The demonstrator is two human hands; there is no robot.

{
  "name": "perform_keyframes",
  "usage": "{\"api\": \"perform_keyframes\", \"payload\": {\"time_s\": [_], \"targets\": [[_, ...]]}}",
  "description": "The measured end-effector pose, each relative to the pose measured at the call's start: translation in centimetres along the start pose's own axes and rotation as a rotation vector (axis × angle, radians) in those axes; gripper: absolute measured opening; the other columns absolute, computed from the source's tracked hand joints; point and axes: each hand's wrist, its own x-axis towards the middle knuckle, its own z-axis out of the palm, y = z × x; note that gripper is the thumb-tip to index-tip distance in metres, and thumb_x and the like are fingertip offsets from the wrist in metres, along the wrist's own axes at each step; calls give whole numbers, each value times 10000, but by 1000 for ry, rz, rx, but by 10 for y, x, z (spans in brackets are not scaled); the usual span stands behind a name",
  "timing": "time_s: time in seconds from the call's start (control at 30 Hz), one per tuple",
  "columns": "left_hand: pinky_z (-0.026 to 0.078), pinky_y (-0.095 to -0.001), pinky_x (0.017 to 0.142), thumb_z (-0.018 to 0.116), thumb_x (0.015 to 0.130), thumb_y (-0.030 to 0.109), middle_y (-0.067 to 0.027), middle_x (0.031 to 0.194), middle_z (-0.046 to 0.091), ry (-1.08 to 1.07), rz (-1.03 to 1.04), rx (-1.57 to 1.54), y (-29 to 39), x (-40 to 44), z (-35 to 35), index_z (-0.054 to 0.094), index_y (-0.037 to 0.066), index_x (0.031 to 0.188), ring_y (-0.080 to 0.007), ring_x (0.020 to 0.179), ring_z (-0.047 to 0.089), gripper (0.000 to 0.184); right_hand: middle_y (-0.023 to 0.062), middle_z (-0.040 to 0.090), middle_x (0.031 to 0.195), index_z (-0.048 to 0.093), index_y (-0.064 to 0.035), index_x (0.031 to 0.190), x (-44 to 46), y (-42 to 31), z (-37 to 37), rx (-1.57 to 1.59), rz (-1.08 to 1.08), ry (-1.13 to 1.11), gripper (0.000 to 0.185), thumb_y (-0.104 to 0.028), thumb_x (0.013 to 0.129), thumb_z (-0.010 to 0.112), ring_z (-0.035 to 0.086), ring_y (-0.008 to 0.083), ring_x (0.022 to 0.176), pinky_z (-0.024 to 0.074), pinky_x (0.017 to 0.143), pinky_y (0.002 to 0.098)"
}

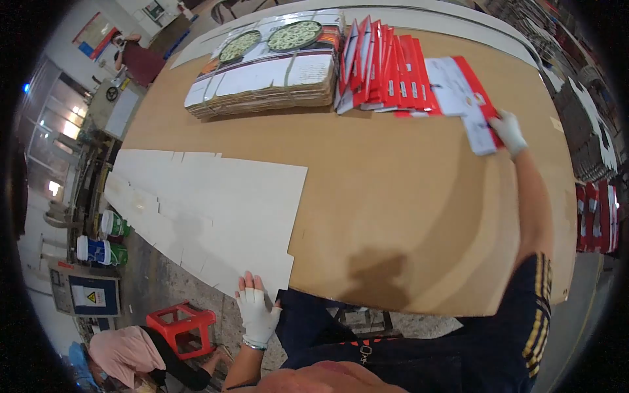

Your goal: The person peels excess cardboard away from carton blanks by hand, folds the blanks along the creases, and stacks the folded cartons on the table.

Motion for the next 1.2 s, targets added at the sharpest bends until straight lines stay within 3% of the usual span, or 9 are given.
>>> {"api": "perform_keyframes", "payload": {"time_s": [0.13,0.23,0.33,0.4,0.53,0.7,0.8,1.0,1.2], "targets": [[218,-652,1133,701,796,157,-228,1520,389,16,99,-132,-13,-3,-3,454,10,1424,-455,1425,320,691,188,702,839,647,42,996,77,-81,125,112,-65,3,270,-191,861,645,669,300,770,526,749,402],[432,-488,1049,638,757,9,-184,1252,616,189,136,-283,-9,7,-39,624,13,1197,-379,1206,568,440,245,681,981,614,24,1092,77,-94,148,22,-222,-7,266,-154,895,601,665,349,897,523,801,460],[548,-409,848,647,732,-45,-133,1036,704,368,219,-229,16,13,-78,693,22,1022,-329,940,678,300,197,614,1123,543,-12,1295,-71,-188,147,-130,-793,317,414,-173,923,628,617,372,1020,515,857,472],[565,-378,746,698,752,20,-96,969,720,542,397,-263,38,15,-81,717,75,968,-268,857,695,223,153,625,1092,558,-67,1299,-229,-263,131,212,-836,-264,541,-223,811,731,610,352,1030,485,916,505],[557,-387,806,779,762,228,-110,993,684,320,629,-443,83,-9,-68,690,34,1116,-281,904,678,414,87,628,961,665,-106,1008,-360,-294,108,156,-1408,-489,379,-124,631,691,607,315,977,430,992,538],[345,-505,1118,850,651,335,-185,1398,485,52,458,-199,76,-1,-84,491,39,1413,-357,1348,414,893,118,571,858,604,-44,843,-378,-207,52,124,-758,-270,224,74,656,574,580,309,929,441,984,484],[317,-514,1134,837,651,280,-171,1502,390,-97,532,-66,50,16,-26,492,99,1404,-369,1415,335,848,118,566,898,583,-2,899,-404,-147,19,286,-463,-286,226,154,752,513,563,284,880,452,877,328],[336,-494,1122,797,649,218,-133,1465,448,-128,727,-113,85,37,-17,553,119,1338,-343,1381,385,738,91,581,951,588,-19,955,-455,-54,-13,362,-123,-262,118,67,932,511,543,207,884,452,862,326],[400,-453,1032,665,776,175,-74,1268,578,41,871,-215,92,63,-1,669,159,1136,-298,1239,495,360,83,554,979,589,-18,992,-467,-18,-21,418,-321,-167,90,22,960,515,529,218,928,442,875,327]]}}
